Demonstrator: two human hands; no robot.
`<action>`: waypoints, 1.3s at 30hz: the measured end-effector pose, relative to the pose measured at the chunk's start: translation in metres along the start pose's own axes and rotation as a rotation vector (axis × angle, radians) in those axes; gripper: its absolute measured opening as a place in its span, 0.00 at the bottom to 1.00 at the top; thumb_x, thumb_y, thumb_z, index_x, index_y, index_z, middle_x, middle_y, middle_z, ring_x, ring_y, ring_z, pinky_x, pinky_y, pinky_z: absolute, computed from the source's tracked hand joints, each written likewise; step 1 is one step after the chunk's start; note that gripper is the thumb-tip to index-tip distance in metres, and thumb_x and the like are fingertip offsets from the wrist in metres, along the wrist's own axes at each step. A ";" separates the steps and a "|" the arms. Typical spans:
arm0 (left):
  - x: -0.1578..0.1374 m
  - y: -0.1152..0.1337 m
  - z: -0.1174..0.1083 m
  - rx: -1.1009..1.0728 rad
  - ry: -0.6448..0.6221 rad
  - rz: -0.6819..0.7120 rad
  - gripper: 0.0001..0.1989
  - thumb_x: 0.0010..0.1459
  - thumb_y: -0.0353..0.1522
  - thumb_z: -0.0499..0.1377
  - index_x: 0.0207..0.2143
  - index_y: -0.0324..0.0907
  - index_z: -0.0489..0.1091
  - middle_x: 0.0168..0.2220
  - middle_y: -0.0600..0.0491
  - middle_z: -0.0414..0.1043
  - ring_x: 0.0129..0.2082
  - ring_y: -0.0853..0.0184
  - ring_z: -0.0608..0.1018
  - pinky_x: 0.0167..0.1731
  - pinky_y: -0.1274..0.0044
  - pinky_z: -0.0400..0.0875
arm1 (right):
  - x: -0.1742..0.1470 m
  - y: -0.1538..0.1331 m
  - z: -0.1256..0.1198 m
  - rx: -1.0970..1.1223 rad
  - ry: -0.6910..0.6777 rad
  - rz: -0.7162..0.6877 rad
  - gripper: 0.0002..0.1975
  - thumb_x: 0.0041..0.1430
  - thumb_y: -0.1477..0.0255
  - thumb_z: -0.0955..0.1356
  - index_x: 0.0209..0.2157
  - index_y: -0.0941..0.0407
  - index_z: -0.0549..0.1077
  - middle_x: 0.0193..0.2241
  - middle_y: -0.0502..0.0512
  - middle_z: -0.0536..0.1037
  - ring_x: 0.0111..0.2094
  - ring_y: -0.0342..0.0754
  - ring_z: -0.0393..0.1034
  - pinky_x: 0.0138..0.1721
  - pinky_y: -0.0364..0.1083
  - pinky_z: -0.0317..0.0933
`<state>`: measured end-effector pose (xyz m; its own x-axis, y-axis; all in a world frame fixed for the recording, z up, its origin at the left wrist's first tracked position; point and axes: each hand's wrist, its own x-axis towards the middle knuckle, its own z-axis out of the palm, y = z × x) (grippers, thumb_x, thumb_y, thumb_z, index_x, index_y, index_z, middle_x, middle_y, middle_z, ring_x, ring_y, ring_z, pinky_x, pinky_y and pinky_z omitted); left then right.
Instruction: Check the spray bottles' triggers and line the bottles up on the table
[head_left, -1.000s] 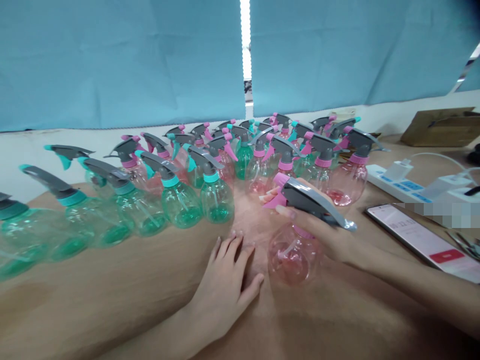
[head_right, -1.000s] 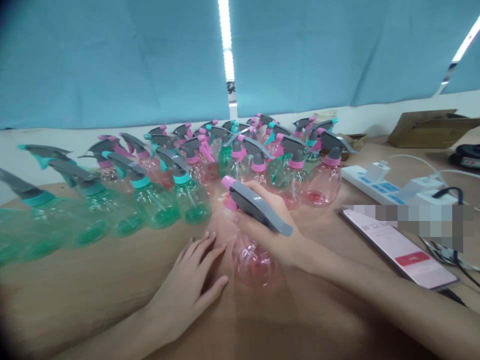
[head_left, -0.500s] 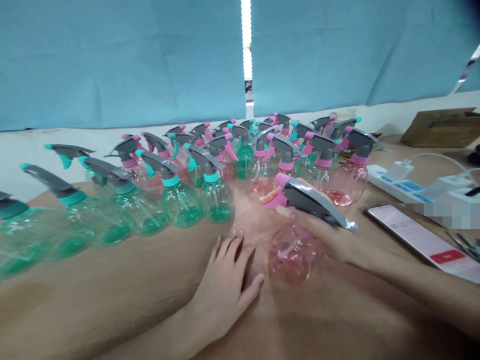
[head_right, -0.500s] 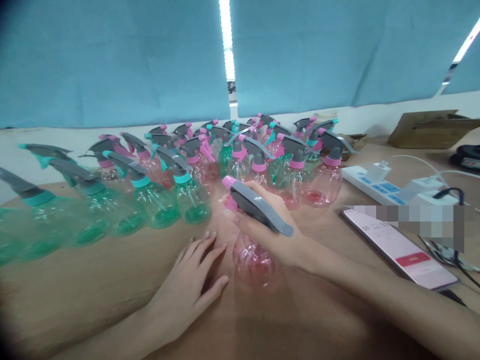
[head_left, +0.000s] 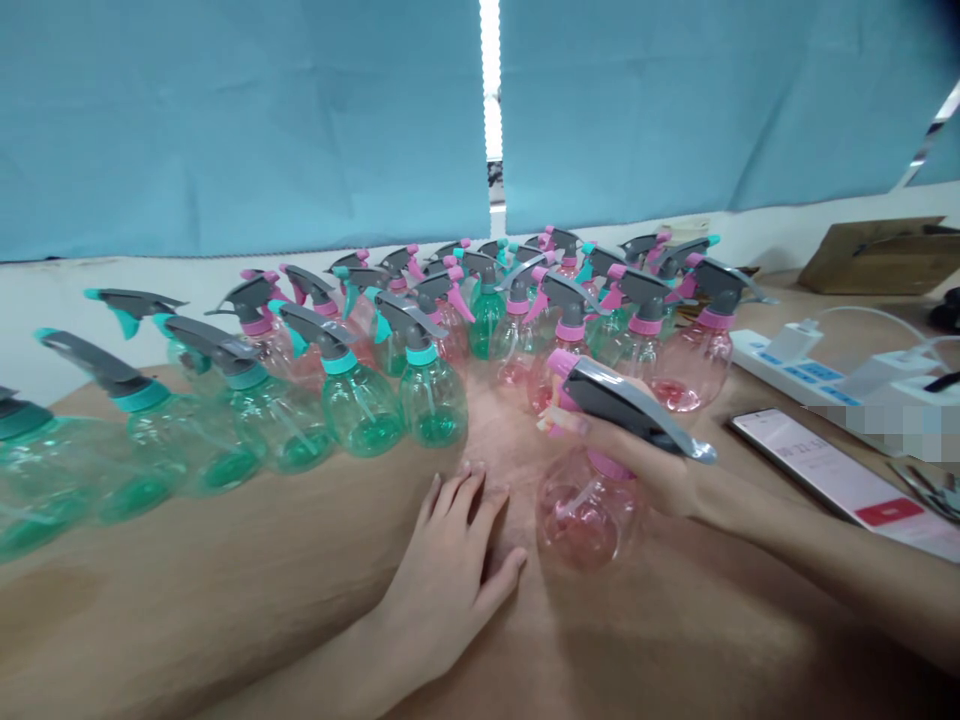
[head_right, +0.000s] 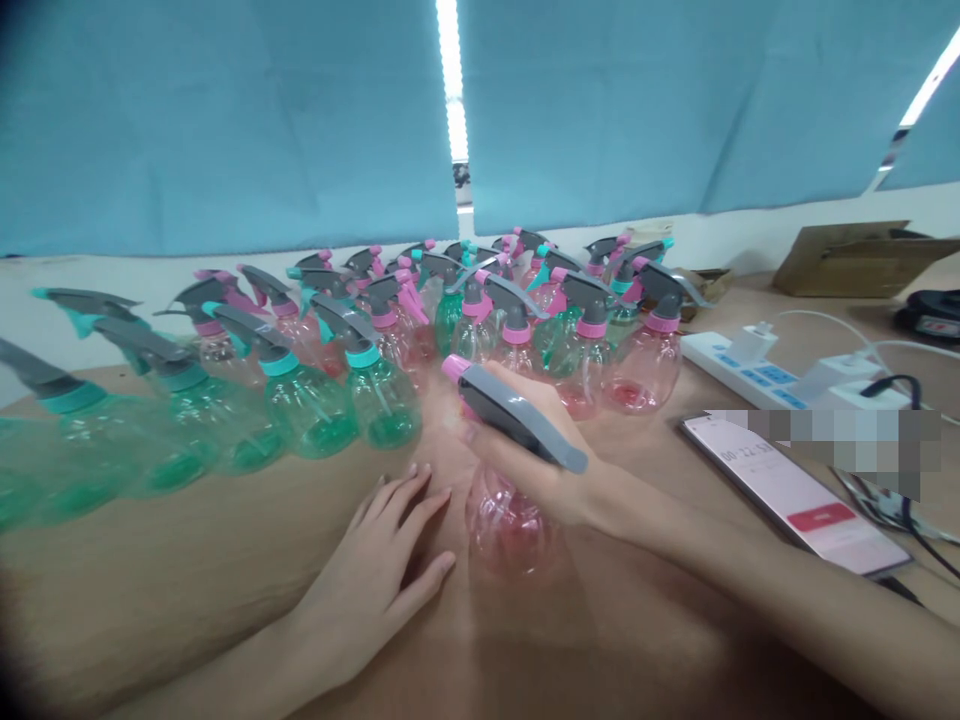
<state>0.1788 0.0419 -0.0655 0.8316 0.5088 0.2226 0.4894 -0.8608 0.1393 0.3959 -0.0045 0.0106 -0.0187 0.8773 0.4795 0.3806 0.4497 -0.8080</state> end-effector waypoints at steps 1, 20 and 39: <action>0.000 0.000 0.000 0.000 -0.001 0.001 0.21 0.63 0.39 0.54 0.56 0.39 0.62 0.59 0.41 0.62 0.60 0.51 0.61 0.57 0.53 0.55 | 0.000 -0.001 0.000 -0.002 0.001 -0.005 0.12 0.59 0.72 0.66 0.25 0.53 0.58 0.25 0.45 0.59 0.25 0.41 0.53 0.27 0.44 0.52; 0.002 0.001 -0.002 -0.005 -0.022 -0.006 0.20 0.63 0.38 0.54 0.55 0.39 0.63 0.58 0.41 0.62 0.60 0.51 0.62 0.57 0.53 0.56 | -0.005 -0.004 0.002 0.024 0.079 0.026 0.07 0.55 0.74 0.67 0.30 0.52 0.62 0.24 0.45 0.61 0.25 0.42 0.55 0.27 0.44 0.52; 0.002 0.001 -0.002 -0.008 -0.006 -0.002 0.20 0.63 0.39 0.54 0.55 0.40 0.63 0.58 0.41 0.62 0.59 0.51 0.62 0.56 0.54 0.56 | -0.005 -0.003 0.002 -0.005 0.061 0.030 0.05 0.57 0.70 0.68 0.33 0.51 0.65 0.24 0.45 0.62 0.23 0.42 0.53 0.25 0.44 0.52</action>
<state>0.1807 0.0420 -0.0627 0.8323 0.5105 0.2161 0.4890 -0.8597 0.1476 0.3935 -0.0094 0.0099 0.0495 0.8783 0.4756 0.3846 0.4227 -0.8206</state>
